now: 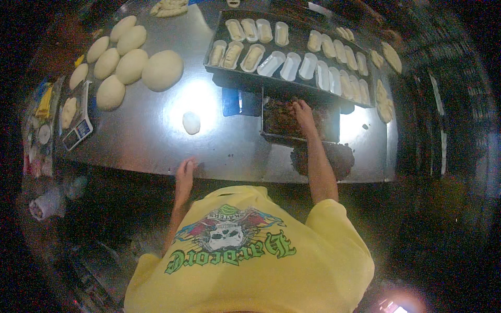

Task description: The person flattens dough balls, adds a brown filling, rolls them into logs, and places them on a tray. The person repeats this process multiple times while other workers perform similar tasks nearby.

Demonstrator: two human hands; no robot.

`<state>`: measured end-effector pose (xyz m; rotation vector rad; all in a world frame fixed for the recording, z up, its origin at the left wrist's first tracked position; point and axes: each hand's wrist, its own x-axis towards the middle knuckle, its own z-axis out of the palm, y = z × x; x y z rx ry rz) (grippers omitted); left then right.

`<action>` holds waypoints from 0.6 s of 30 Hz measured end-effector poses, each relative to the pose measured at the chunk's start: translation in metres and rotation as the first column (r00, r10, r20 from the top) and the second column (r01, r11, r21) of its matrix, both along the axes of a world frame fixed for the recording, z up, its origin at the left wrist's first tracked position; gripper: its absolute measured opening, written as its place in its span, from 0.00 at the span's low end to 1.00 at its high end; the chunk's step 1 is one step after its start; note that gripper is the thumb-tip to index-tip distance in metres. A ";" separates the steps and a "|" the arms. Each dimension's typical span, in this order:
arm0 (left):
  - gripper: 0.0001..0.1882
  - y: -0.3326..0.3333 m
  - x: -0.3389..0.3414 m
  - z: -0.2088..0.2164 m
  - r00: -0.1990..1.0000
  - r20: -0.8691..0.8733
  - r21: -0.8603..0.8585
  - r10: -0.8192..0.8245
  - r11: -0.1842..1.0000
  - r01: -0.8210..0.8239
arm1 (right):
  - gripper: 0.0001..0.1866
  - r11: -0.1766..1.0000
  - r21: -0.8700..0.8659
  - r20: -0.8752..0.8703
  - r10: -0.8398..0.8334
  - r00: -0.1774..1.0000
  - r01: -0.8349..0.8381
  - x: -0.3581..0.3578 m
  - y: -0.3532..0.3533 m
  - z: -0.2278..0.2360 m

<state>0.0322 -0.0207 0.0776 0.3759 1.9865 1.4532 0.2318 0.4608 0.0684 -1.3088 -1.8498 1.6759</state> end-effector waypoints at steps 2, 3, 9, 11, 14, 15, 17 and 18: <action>0.19 -0.012 -0.014 -0.005 0.998 -0.035 -0.060 -0.049 0.997 0.047 | 0.14 0.991 0.123 0.040 0.054 0.998 -0.059 0.007 0.014 -0.011; 0.19 -0.009 -0.022 0.010 0.997 -0.034 -0.076 -0.063 0.995 0.060 | 0.15 0.974 0.196 0.128 0.094 0.987 -0.118 0.016 0.027 -0.022; 0.19 -0.025 -0.067 0.004 0.999 -0.029 -0.098 -0.038 0.995 0.035 | 0.24 0.791 0.518 0.616 -0.081 0.783 -0.326 -0.020 -0.010 -0.010; 0.19 -0.018 -0.082 0.004 0.998 -0.056 -0.101 -0.032 0.995 0.026 | 0.23 0.778 0.548 0.644 -0.156 0.749 -0.309 -0.028 -0.027 -0.019; 0.19 -0.005 -0.099 0.002 0.994 -0.066 -0.041 -0.084 0.996 0.081 | 0.23 0.639 0.650 0.692 -0.274 0.668 -0.411 -0.032 -0.042 -0.034; 0.19 -0.007 -0.104 0.001 0.990 -0.099 -0.059 -0.096 0.994 0.090 | 0.23 0.622 0.655 0.708 -0.306 0.637 -0.429 -0.049 -0.058 -0.029; 0.19 0.004 -0.112 0.000 0.976 -0.148 -0.039 -0.159 0.987 0.155 | 0.22 0.525 0.738 0.640 -0.349 0.684 -0.423 -0.042 -0.054 -0.043; 0.19 0.003 -0.118 -0.002 0.983 -0.126 -0.037 -0.135 0.991 0.131 | 0.20 0.715 0.614 0.640 -0.205 0.740 -0.333 -0.065 -0.061 -0.020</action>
